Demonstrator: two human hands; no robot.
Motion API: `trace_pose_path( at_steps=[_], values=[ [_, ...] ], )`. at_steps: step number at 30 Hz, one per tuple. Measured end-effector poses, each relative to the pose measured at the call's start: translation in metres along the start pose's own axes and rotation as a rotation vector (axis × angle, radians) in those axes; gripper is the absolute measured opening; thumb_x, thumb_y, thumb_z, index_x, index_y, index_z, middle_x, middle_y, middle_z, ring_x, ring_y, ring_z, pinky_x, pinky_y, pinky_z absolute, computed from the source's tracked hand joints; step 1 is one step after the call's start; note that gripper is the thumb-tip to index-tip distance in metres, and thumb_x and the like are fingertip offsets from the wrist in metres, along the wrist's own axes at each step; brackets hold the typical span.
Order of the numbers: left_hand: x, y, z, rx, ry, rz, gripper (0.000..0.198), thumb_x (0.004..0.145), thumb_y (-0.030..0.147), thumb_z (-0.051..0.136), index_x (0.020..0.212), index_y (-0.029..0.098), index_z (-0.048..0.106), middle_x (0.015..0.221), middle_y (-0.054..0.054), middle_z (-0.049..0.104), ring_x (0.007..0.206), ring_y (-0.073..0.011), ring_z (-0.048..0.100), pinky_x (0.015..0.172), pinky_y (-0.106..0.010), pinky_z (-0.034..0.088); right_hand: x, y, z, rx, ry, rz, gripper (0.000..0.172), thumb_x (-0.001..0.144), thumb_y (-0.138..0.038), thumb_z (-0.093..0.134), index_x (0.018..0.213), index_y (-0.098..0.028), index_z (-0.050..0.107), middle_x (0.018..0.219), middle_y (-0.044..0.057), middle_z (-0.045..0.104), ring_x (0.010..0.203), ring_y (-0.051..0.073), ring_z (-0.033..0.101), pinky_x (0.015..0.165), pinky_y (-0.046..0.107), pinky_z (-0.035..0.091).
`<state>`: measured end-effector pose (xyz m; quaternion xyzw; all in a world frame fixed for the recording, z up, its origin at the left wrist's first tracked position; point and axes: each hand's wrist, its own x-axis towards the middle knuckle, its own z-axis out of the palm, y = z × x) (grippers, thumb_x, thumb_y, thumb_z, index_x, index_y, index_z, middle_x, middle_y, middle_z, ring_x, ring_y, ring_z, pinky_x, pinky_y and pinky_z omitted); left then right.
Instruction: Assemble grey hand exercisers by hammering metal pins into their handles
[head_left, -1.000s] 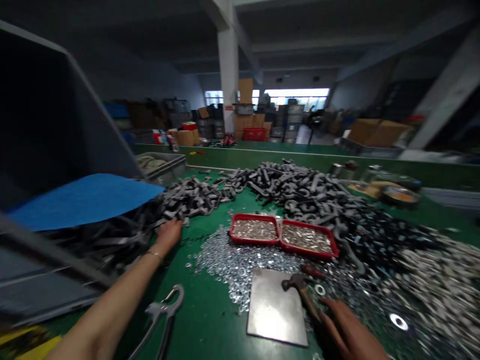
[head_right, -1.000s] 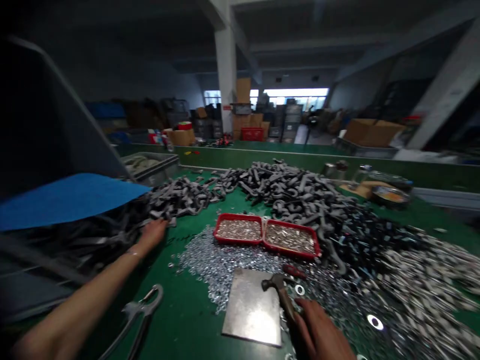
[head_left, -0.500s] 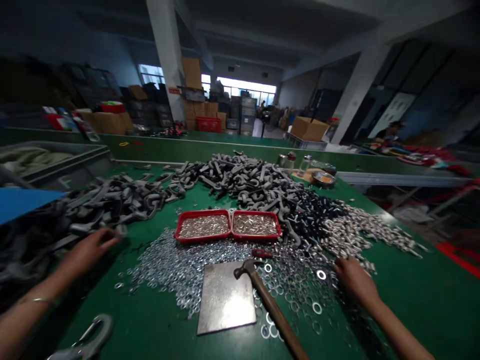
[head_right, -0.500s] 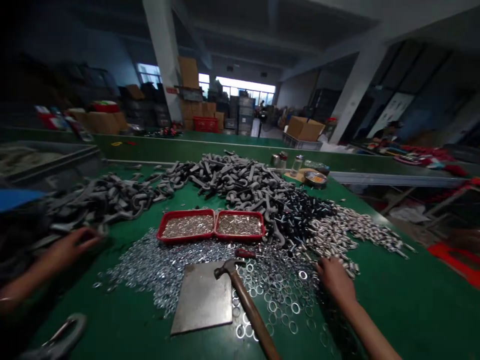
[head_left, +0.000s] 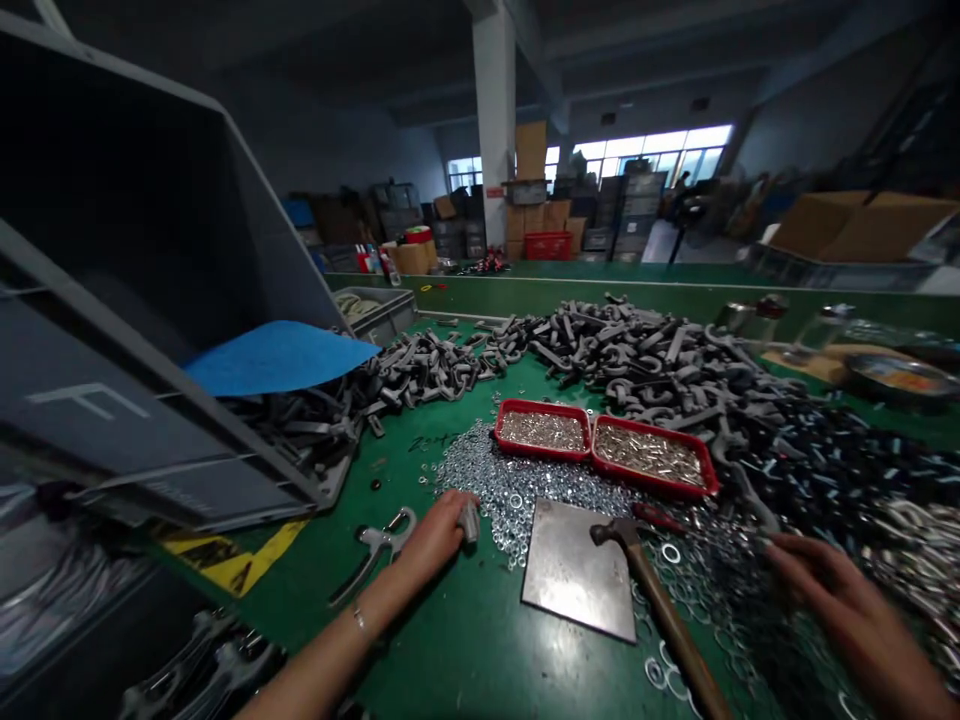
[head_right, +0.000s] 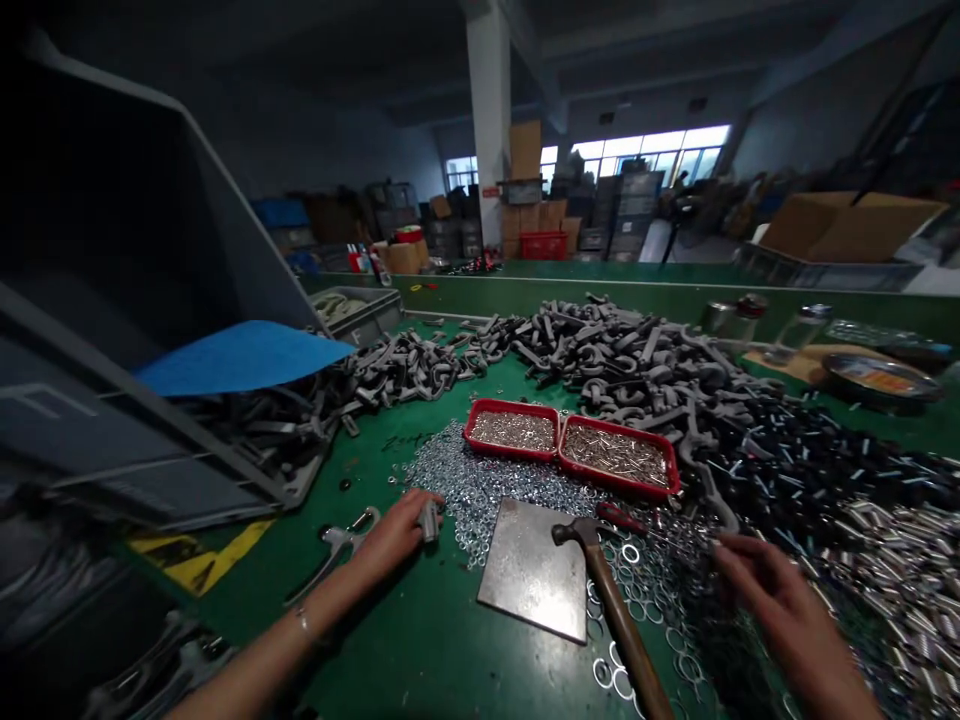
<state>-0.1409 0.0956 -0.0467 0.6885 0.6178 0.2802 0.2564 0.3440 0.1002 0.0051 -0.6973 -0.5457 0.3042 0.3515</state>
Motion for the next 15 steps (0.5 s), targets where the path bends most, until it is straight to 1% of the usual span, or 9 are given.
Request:
trace_pose_path(
  at_steps=[1,2,3,5,6,8,11,13,15],
  values=[
    [0.004,0.0,0.006,0.055,0.01,0.006,0.018,0.083,0.017,0.055,0.099,0.018,0.062,0.106,-0.008,0.062,0.097,-0.0228,0.06,0.091,-0.038,0.047,-0.016,-0.022,0.025,0.165,-0.108,0.013,0.04,0.083,-0.057,0.06,0.105,-0.024,0.06,0.089,0.011,0.069,0.074,0.024,0.065,0.068,0.039,0.053],
    [0.008,0.001,0.01,0.083,0.015,0.002,0.021,0.082,0.013,0.051,0.099,0.018,0.062,0.107,-0.009,0.061,0.097,-0.023,0.06,0.092,-0.038,0.046,-0.032,-0.04,0.049,0.306,-0.237,0.017,0.04,0.082,-0.056,0.063,0.105,-0.024,0.058,0.082,0.005,0.066,0.069,0.021,0.063,0.066,0.036,0.052],
    [0.011,0.002,0.012,0.112,0.015,-0.001,0.022,0.082,0.011,0.047,0.098,0.017,0.062,0.105,-0.009,0.061,0.094,-0.0228,0.06,0.091,-0.038,0.046,-0.046,-0.054,0.071,0.425,-0.329,0.03,0.04,0.082,-0.056,0.065,0.104,-0.023,0.058,0.073,0.0,0.062,0.064,0.019,0.06,0.06,0.033,0.05],
    [0.016,0.003,0.011,0.138,0.014,-0.008,0.022,0.083,0.009,0.042,0.092,0.017,0.061,0.097,-0.009,0.062,0.088,-0.0227,0.06,0.087,-0.036,0.046,-0.067,-0.069,0.108,0.581,-0.473,0.04,0.039,0.082,-0.055,0.068,0.099,-0.022,0.057,0.069,-0.004,0.058,0.056,0.014,0.056,0.054,0.027,0.045],
    [0.017,0.003,0.009,0.144,0.015,-0.012,0.022,0.083,0.008,0.041,0.09,0.017,0.06,0.094,-0.008,0.062,0.086,-0.0228,0.06,0.086,-0.036,0.046,-0.073,-0.07,0.121,0.626,-0.532,0.048,0.039,0.081,-0.054,0.07,0.098,-0.021,0.058,0.069,-0.004,0.058,0.055,0.013,0.055,0.053,0.026,0.044],
    [0.017,0.003,0.003,0.144,0.027,-0.023,0.021,0.082,0.008,0.043,0.087,0.018,0.06,0.092,-0.009,0.063,0.085,-0.0233,0.061,0.085,-0.036,0.046,-0.08,-0.067,0.137,0.698,-0.593,0.07,0.037,0.083,-0.051,0.072,0.099,-0.02,0.059,0.07,-0.004,0.06,0.055,0.011,0.055,0.055,0.024,0.043],
    [0.007,0.006,-0.002,0.126,0.052,-0.038,0.017,0.082,0.011,0.047,0.089,0.018,0.06,0.096,-0.01,0.065,0.088,-0.0239,0.064,0.085,-0.036,0.047,-0.081,-0.057,0.147,0.838,-0.589,0.135,0.032,0.087,-0.047,0.069,0.102,-0.02,0.061,0.069,-0.004,0.058,0.057,0.01,0.053,0.057,0.024,0.041],
    [-0.007,0.018,0.004,-0.039,0.048,-0.108,0.015,0.087,0.02,0.047,0.096,0.016,0.059,0.088,-0.009,0.067,0.08,-0.023,0.066,0.078,-0.035,0.05,-0.083,-0.054,0.149,0.934,-0.585,0.171,0.027,0.089,-0.045,0.068,0.097,-0.02,0.061,0.064,-0.006,0.051,0.054,0.009,0.046,0.054,0.023,0.039],
    [-0.025,0.039,0.019,-0.366,-0.013,-0.209,0.023,0.091,0.033,0.049,0.103,0.015,0.057,0.075,-0.006,0.068,0.069,-0.0218,0.067,0.07,-0.034,0.052,-0.087,-0.055,0.15,0.969,-0.611,0.185,0.024,0.09,-0.042,0.067,0.09,-0.02,0.059,0.062,-0.007,0.045,0.052,0.008,0.04,0.051,0.021,0.036]
  ],
)
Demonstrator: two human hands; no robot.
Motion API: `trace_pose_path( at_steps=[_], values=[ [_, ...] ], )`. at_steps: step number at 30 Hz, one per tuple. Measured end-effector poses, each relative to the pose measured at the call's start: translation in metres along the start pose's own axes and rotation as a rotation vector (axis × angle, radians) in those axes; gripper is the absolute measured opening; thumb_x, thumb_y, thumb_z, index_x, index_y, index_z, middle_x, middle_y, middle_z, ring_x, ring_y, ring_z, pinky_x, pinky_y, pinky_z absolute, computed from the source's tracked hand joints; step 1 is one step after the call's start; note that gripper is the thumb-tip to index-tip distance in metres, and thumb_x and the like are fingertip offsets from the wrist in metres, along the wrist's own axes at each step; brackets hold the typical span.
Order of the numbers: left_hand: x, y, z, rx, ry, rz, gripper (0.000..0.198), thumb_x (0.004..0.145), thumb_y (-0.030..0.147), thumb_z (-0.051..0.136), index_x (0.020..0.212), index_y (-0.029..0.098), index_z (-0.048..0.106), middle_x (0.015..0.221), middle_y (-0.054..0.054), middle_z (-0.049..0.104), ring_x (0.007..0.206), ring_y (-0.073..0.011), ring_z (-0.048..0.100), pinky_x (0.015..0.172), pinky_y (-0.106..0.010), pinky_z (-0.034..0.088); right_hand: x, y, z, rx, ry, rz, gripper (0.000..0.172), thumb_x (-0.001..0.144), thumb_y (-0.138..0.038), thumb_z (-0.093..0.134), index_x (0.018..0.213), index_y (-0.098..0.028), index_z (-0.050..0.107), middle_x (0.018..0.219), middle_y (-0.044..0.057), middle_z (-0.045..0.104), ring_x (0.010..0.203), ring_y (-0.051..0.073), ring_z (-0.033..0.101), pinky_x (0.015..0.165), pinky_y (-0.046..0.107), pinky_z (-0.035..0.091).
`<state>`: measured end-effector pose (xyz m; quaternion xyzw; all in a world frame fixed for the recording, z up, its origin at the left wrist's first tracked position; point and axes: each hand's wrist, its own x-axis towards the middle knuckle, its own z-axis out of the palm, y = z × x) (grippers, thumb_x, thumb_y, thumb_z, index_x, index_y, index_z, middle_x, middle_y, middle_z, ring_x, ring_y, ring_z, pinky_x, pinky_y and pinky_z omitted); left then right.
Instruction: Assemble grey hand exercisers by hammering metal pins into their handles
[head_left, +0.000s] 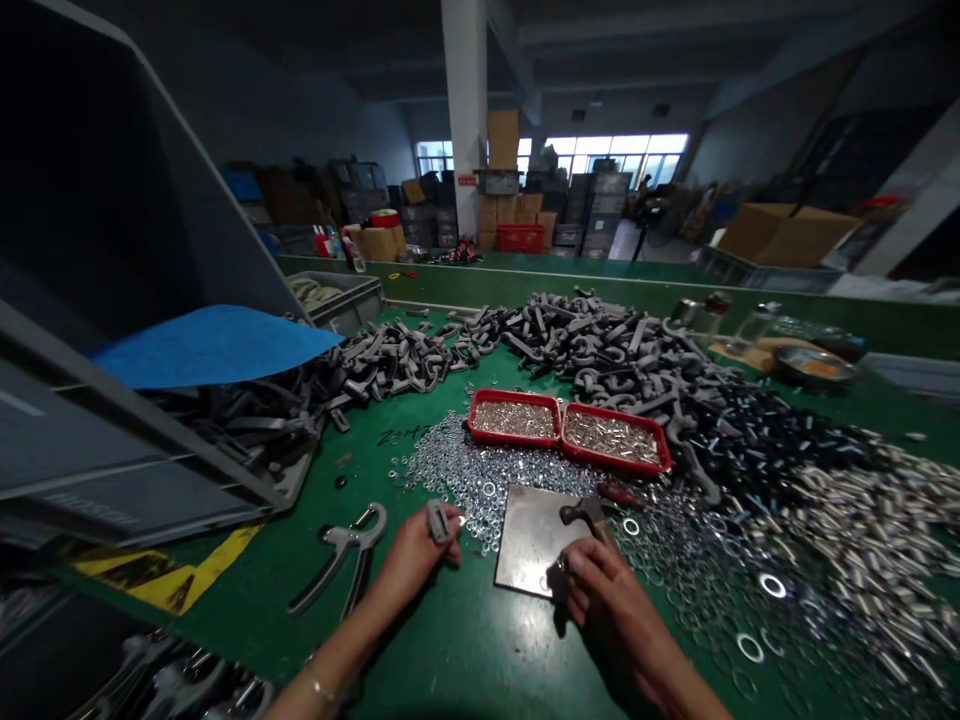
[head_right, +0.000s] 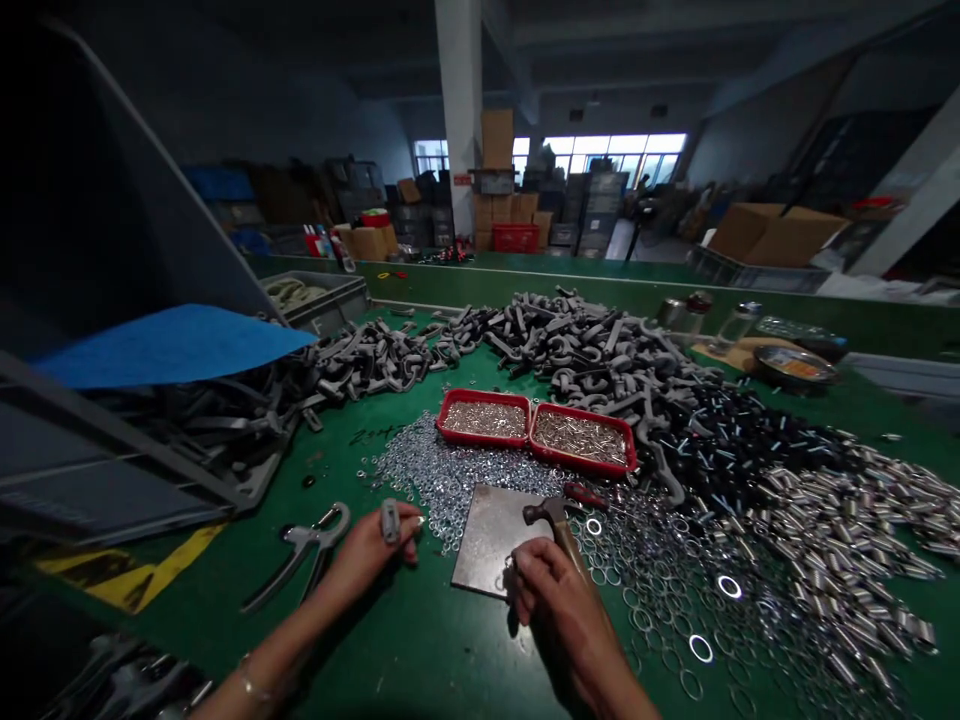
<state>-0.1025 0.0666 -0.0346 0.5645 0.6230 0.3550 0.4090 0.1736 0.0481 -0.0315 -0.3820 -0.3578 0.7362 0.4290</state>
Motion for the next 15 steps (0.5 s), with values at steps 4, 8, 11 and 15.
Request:
trace_pose_path(
  at_steps=[4,8,11,15],
  values=[
    [-0.036,0.029,0.05,-0.466,-0.222,-0.084,0.033,0.087,0.042,0.062,0.103,0.013,0.058,0.071,-0.006,0.071,0.069,-0.0205,0.07,0.071,-0.031,0.052,-0.007,-0.003,0.014,-0.112,-0.053,0.038,0.023,0.09,-0.041,0.067,0.088,-0.019,0.058,0.062,-0.006,0.049,0.053,0.008,0.045,0.052,0.021,0.034],
    [-0.048,0.044,0.077,-0.622,-0.274,-0.096,0.034,0.086,0.042,0.066,0.1,0.012,0.06,0.072,-0.007,0.072,0.071,-0.0206,0.071,0.07,-0.03,0.051,-0.013,-0.006,0.021,-0.137,-0.072,0.054,0.029,0.089,-0.045,0.067,0.085,-0.018,0.058,0.061,-0.004,0.053,0.051,0.008,0.046,0.05,0.022,0.033],
    [-0.049,0.042,0.082,-0.698,-0.272,-0.131,0.034,0.086,0.042,0.068,0.1,0.012,0.059,0.071,-0.006,0.071,0.07,-0.021,0.072,0.071,-0.031,0.052,-0.015,-0.005,0.02,-0.07,-0.045,0.07,0.03,0.086,-0.044,0.071,0.083,-0.017,0.06,0.062,-0.004,0.052,0.052,0.008,0.044,0.049,0.021,0.034],
    [-0.05,0.036,0.085,-0.643,-0.283,-0.091,0.035,0.085,0.042,0.069,0.099,0.012,0.061,0.068,-0.005,0.07,0.066,-0.0185,0.07,0.064,-0.026,0.05,-0.017,0.0,0.017,0.146,-0.071,0.166,0.021,0.087,-0.036,0.072,0.085,-0.016,0.064,0.069,-0.001,0.057,0.058,0.009,0.053,0.051,0.019,0.039]
  ],
)
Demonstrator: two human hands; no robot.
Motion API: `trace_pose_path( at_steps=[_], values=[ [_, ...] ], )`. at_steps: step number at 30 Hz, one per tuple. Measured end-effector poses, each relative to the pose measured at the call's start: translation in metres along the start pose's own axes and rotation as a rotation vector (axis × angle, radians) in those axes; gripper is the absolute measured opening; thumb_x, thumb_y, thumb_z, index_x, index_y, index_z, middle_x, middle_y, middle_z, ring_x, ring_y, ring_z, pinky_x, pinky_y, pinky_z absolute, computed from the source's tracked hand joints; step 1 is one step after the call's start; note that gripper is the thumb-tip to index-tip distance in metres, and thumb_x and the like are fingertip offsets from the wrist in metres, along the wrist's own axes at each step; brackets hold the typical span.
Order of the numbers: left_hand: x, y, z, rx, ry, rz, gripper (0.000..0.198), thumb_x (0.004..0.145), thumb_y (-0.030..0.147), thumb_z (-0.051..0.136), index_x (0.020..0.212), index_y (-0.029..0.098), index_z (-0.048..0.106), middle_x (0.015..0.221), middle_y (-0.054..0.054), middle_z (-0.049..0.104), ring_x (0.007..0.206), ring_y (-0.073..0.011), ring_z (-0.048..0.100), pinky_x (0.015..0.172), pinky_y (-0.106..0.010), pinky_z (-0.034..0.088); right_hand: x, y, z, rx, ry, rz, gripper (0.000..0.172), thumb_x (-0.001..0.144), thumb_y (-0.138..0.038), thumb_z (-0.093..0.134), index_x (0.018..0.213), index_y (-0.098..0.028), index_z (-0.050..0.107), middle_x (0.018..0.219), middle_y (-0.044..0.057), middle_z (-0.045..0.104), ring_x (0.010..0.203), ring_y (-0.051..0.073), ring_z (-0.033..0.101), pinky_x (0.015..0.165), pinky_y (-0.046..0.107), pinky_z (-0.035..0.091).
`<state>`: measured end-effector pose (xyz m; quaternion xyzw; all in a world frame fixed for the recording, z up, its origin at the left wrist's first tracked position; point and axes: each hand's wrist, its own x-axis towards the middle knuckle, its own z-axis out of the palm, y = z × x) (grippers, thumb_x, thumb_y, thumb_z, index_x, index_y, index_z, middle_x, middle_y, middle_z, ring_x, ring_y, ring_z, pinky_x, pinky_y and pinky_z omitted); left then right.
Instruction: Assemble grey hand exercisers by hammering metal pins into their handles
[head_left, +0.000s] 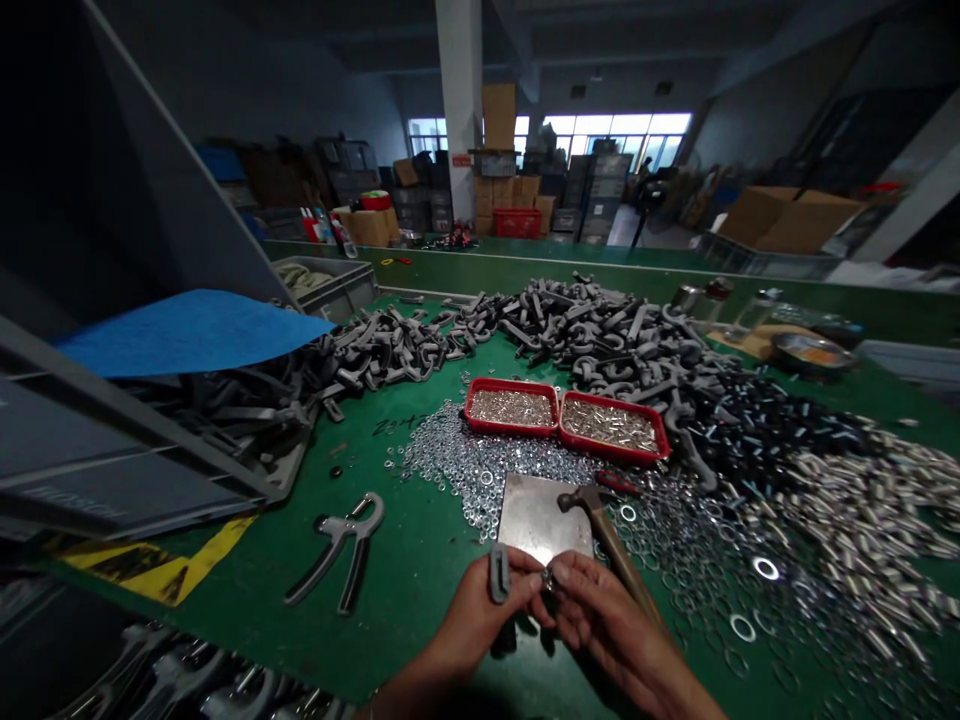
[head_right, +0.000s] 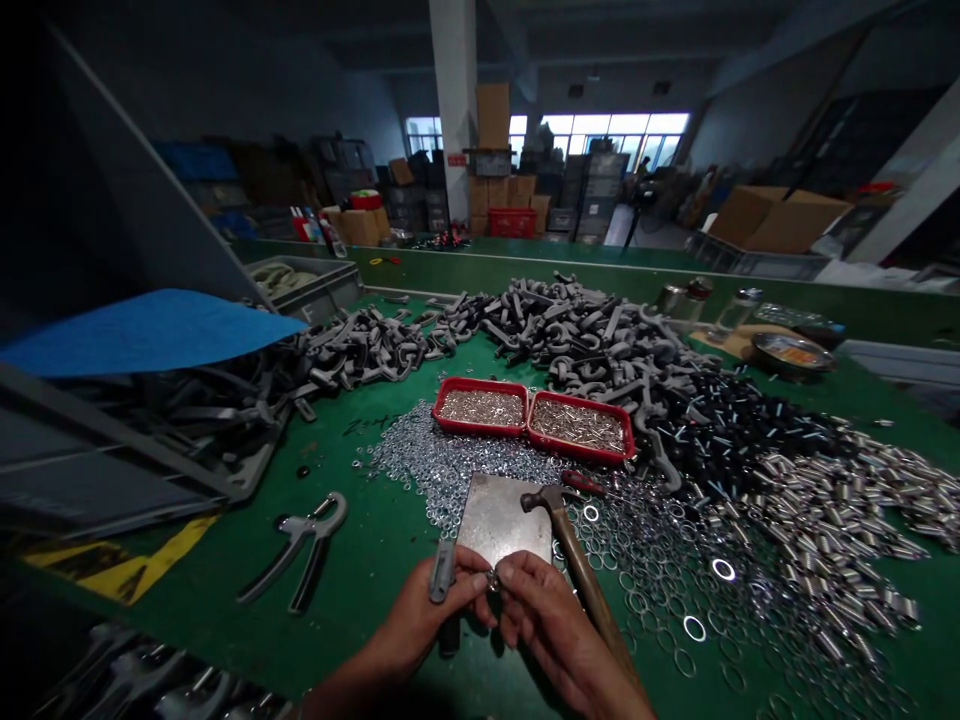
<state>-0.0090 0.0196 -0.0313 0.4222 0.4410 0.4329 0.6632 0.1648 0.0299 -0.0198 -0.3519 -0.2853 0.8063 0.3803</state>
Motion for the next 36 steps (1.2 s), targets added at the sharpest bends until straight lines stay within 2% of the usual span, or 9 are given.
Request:
trace_pose_path(
  at_steps=[6,9,12,15,19,24,29,31,36],
  values=[
    [-0.001,0.002,-0.002,0.122,-0.015,0.044,0.03,0.084,0.042,0.067,0.092,0.014,0.062,0.064,-0.002,0.064,0.056,-0.0146,0.061,0.054,-0.024,0.043,0.003,0.0,-0.008,0.053,-0.085,0.081,0.018,0.089,-0.033,0.07,0.094,-0.015,0.069,0.073,-0.001,0.059,0.063,0.009,0.058,0.061,0.02,0.048],
    [-0.005,0.017,-0.011,0.298,-0.051,0.088,0.024,0.08,0.031,0.069,0.099,0.017,0.064,0.086,-0.005,0.066,0.074,-0.0173,0.063,0.069,-0.029,0.048,0.003,-0.009,-0.016,-0.243,0.014,-0.036,0.026,0.085,-0.039,0.073,0.099,-0.018,0.067,0.078,-0.001,0.063,0.061,0.011,0.059,0.062,0.025,0.05],
    [-0.005,0.028,-0.025,0.397,-0.099,0.103,0.049,0.076,0.021,0.068,0.123,0.022,0.056,0.105,-0.006,0.062,0.095,-0.0205,0.059,0.086,-0.033,0.044,0.0,-0.024,-0.023,-0.633,0.173,-0.232,0.028,0.082,-0.042,0.073,0.099,-0.021,0.066,0.08,-0.001,0.066,0.068,0.016,0.063,0.065,0.028,0.05],
    [0.001,0.024,-0.031,0.235,-0.113,0.046,0.049,0.081,0.023,0.06,0.129,0.024,0.047,0.097,-0.004,0.058,0.082,-0.0165,0.056,0.073,-0.029,0.043,-0.007,-0.037,-0.021,-0.804,0.213,-0.314,0.022,0.085,-0.041,0.069,0.096,-0.023,0.065,0.079,-0.001,0.068,0.072,0.018,0.064,0.068,0.029,0.05],
    [0.015,0.008,-0.017,0.113,-0.034,0.045,0.04,0.08,0.022,0.057,0.118,0.022,0.044,0.089,0.0,0.055,0.072,-0.0131,0.053,0.062,-0.025,0.039,-0.011,-0.035,-0.011,-0.666,0.232,-0.319,0.024,0.087,-0.045,0.065,0.097,-0.024,0.06,0.08,0.0,0.069,0.072,0.02,0.068,0.071,0.032,0.052],
    [0.019,0.003,0.01,0.045,0.04,0.058,0.04,0.082,0.023,0.053,0.118,0.021,0.037,0.082,0.003,0.053,0.065,-0.0108,0.05,0.06,-0.024,0.04,-0.003,-0.008,0.005,-0.46,0.391,-0.402,0.032,0.082,-0.047,0.071,0.099,-0.024,0.058,0.088,0.002,0.069,0.079,0.023,0.07,0.075,0.036,0.056],
    [0.009,-0.001,0.018,-0.025,0.036,0.049,0.042,0.087,0.024,0.051,0.126,0.022,0.033,0.074,0.005,0.052,0.062,-0.0101,0.05,0.058,-0.022,0.039,-0.001,0.003,0.018,-0.52,0.512,-0.499,0.033,0.079,-0.05,0.072,0.096,-0.023,0.062,0.089,0.004,0.068,0.08,0.022,0.065,0.073,0.033,0.053],
    [0.004,0.002,0.014,-0.005,-0.038,0.018,0.035,0.087,0.025,0.054,0.118,0.022,0.037,0.076,0.004,0.055,0.057,-0.0082,0.049,0.054,-0.02,0.037,-0.001,0.001,0.016,-0.543,0.465,-0.466,0.032,0.079,-0.051,0.072,0.094,-0.024,0.064,0.089,0.004,0.067,0.082,0.022,0.062,0.073,0.032,0.05],
    [-0.006,0.021,-0.007,-0.04,-0.418,-0.061,0.043,0.084,0.04,0.068,0.11,0.021,0.04,0.093,-0.003,0.064,0.058,-0.0074,0.053,0.055,-0.021,0.042,-0.002,-0.015,0.005,-0.629,0.219,-0.423,0.019,0.085,-0.043,0.068,0.087,-0.025,0.064,0.092,0.003,0.062,0.092,0.024,0.058,0.083,0.034,0.045]
  ],
)
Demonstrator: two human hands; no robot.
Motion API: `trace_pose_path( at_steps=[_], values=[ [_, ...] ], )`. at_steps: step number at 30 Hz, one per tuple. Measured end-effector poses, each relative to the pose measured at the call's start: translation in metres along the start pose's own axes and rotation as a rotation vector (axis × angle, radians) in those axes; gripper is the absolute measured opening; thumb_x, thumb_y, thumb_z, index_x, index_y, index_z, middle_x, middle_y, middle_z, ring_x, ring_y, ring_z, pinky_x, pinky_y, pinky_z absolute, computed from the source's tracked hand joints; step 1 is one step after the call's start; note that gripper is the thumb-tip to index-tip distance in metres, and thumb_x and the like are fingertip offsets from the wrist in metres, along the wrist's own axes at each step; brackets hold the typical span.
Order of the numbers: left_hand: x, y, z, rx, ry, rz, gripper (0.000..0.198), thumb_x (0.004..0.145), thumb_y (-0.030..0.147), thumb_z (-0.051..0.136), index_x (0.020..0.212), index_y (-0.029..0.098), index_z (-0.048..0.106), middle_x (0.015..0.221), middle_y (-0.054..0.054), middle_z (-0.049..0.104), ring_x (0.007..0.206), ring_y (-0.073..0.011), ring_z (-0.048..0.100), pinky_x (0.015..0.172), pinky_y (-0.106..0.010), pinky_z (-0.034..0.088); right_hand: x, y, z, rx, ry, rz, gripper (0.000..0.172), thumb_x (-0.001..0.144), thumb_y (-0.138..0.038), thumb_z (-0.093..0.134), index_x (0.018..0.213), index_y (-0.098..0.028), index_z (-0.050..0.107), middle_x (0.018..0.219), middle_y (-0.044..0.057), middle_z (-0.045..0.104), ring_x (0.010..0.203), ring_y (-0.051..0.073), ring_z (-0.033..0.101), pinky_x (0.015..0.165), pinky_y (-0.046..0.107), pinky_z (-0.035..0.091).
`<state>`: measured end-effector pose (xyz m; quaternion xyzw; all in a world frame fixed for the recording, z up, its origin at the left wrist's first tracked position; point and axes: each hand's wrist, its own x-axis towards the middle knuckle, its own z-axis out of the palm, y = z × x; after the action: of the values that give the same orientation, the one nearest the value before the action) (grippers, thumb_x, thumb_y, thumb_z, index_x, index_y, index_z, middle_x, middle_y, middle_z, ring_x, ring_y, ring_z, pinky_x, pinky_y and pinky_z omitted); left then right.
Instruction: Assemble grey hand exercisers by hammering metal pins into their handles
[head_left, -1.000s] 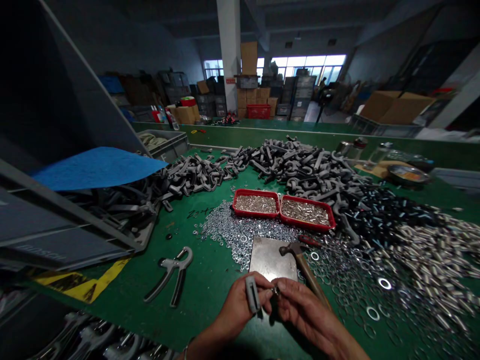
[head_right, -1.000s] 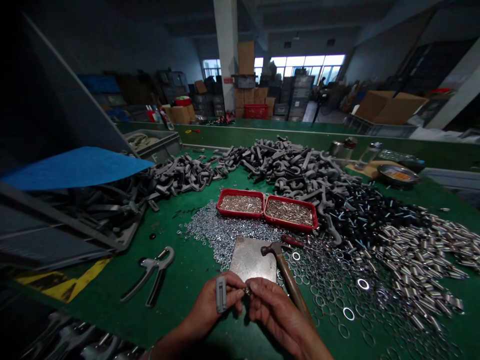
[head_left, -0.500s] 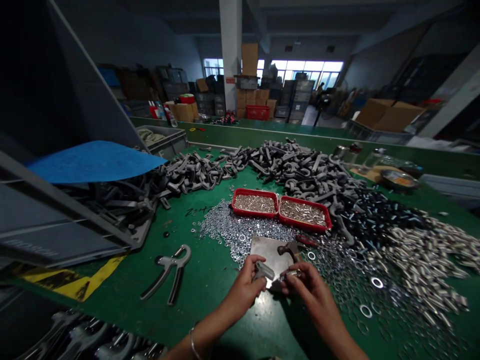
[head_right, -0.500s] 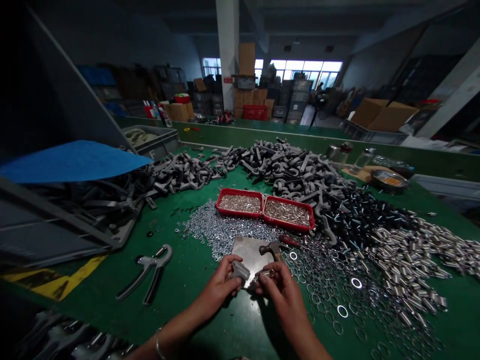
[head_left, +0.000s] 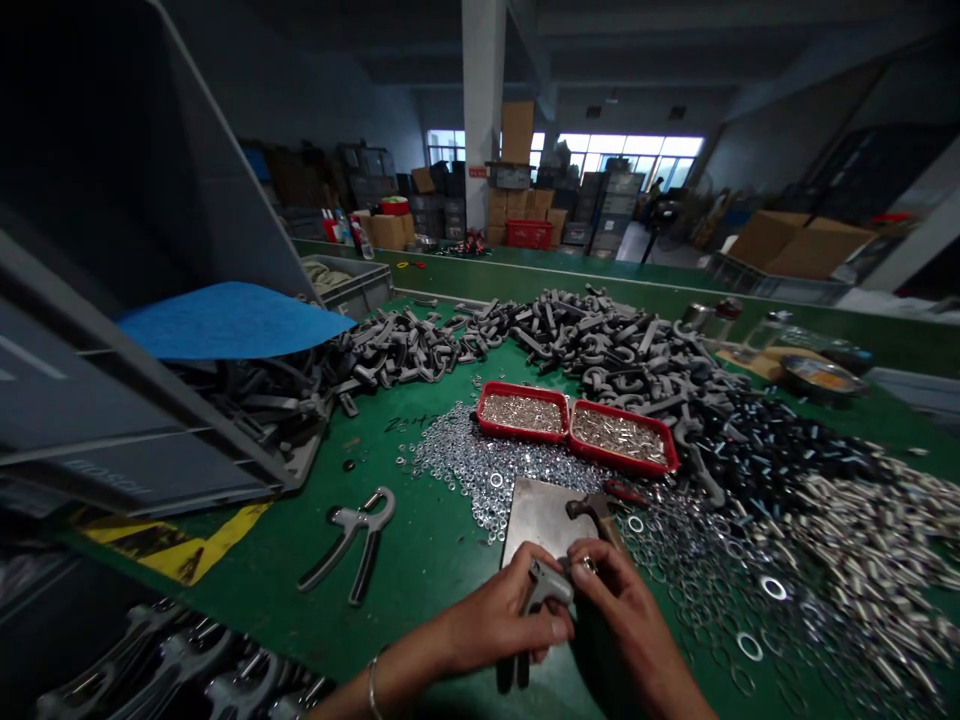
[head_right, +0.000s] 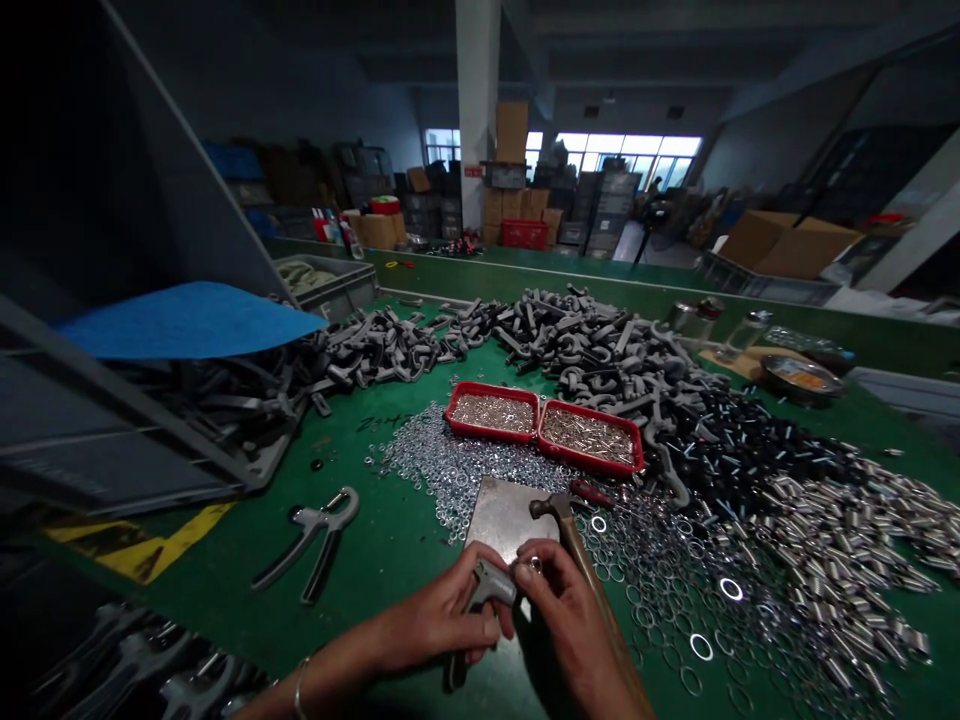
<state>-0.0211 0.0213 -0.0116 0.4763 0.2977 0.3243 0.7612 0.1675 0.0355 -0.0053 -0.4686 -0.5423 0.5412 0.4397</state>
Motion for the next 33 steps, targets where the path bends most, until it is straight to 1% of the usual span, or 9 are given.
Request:
trace_pose_path(
  at_steps=[5,8,11,15,19,23,26,28,33],
  values=[
    [-0.005,-0.017,-0.001,-0.029,0.122,0.039,0.048,0.095,0.064,0.041,0.111,0.019,0.044,0.059,0.006,0.054,0.038,-0.0048,0.035,0.041,-0.017,0.032,0.009,-0.025,0.008,-0.224,-0.185,-0.228,0.006,0.09,-0.033,0.063,0.089,-0.027,0.063,0.098,0.003,0.061,0.1,0.023,0.056,0.091,0.034,0.041],
    [-0.008,-0.034,-0.003,-0.02,0.112,0.029,0.059,0.092,0.069,0.042,0.124,0.019,0.042,0.053,0.008,0.051,0.033,-0.0049,0.031,0.036,-0.016,0.027,0.024,-0.03,0.018,-0.173,-0.357,-0.191,0.012,0.091,-0.037,0.062,0.089,-0.025,0.063,0.094,0.003,0.061,0.094,0.023,0.059,0.084,0.033,0.045],
    [-0.015,-0.031,-0.018,-0.002,0.228,0.019,0.055,0.086,0.067,0.053,0.109,0.017,0.048,0.055,0.004,0.059,0.031,-0.004,0.03,0.035,-0.017,0.021,0.055,-0.019,0.032,-0.336,-0.463,-0.188,0.024,0.096,-0.043,0.052,0.089,-0.022,0.062,0.086,0.003,0.063,0.082,0.021,0.061,0.075,0.032,0.048],
    [-0.028,0.008,-0.051,0.076,0.624,0.158,0.039,0.092,0.056,0.05,0.088,0.018,0.05,0.076,-0.004,0.071,0.046,-0.0068,0.048,0.047,-0.018,0.035,0.108,0.005,0.056,-0.606,-0.336,-0.298,0.017,0.095,-0.033,0.053,0.087,-0.021,0.062,0.091,0.006,0.062,0.093,0.025,0.056,0.088,0.039,0.044],
    [-0.035,0.044,-0.086,0.189,0.704,0.163,0.036,0.09,0.054,0.054,0.094,0.018,0.058,0.096,-0.006,0.072,0.076,-0.0154,0.065,0.069,-0.024,0.048,0.144,0.021,0.072,-0.699,-0.282,-0.347,0.009,0.085,-0.022,0.063,0.076,-0.022,0.06,0.092,0.009,0.059,0.098,0.028,0.05,0.094,0.044,0.038],
    [-0.023,0.045,-0.105,0.336,0.86,0.181,0.034,0.087,0.053,0.059,0.088,0.019,0.059,0.083,-0.002,0.071,0.066,-0.0148,0.06,0.064,-0.024,0.045,0.152,0.021,0.066,-0.678,-0.242,-0.341,0.014,0.086,-0.025,0.061,0.073,-0.022,0.058,0.09,0.008,0.06,0.096,0.027,0.05,0.092,0.042,0.039],
    [-0.005,0.039,-0.096,0.421,0.946,0.269,0.029,0.089,0.048,0.057,0.082,0.02,0.058,0.078,-0.001,0.07,0.073,-0.0166,0.062,0.072,-0.025,0.046,0.136,0.012,0.053,-0.596,-0.176,-0.299,0.014,0.09,-0.034,0.058,0.082,-0.022,0.059,0.09,0.007,0.061,0.09,0.026,0.055,0.087,0.041,0.044],
    [0.008,0.035,-0.079,0.424,0.899,0.306,0.028,0.092,0.046,0.053,0.084,0.02,0.059,0.08,-0.001,0.07,0.077,-0.0172,0.063,0.075,-0.026,0.046,0.114,0.006,0.046,-0.451,-0.156,-0.21,0.02,0.093,-0.041,0.055,0.097,-0.022,0.059,0.089,0.005,0.063,0.083,0.023,0.06,0.079,0.038,0.048],
    [0.027,0.021,-0.034,0.361,0.654,0.305,0.031,0.094,0.047,0.051,0.107,0.02,0.061,0.11,-0.009,0.068,0.109,-0.024,0.06,0.099,-0.033,0.044,0.058,0.006,0.041,0.418,-0.167,0.284,0.031,0.087,-0.048,0.068,0.094,-0.019,0.06,0.065,-0.003,0.057,0.055,0.011,0.051,0.055,0.023,0.043]
  ],
)
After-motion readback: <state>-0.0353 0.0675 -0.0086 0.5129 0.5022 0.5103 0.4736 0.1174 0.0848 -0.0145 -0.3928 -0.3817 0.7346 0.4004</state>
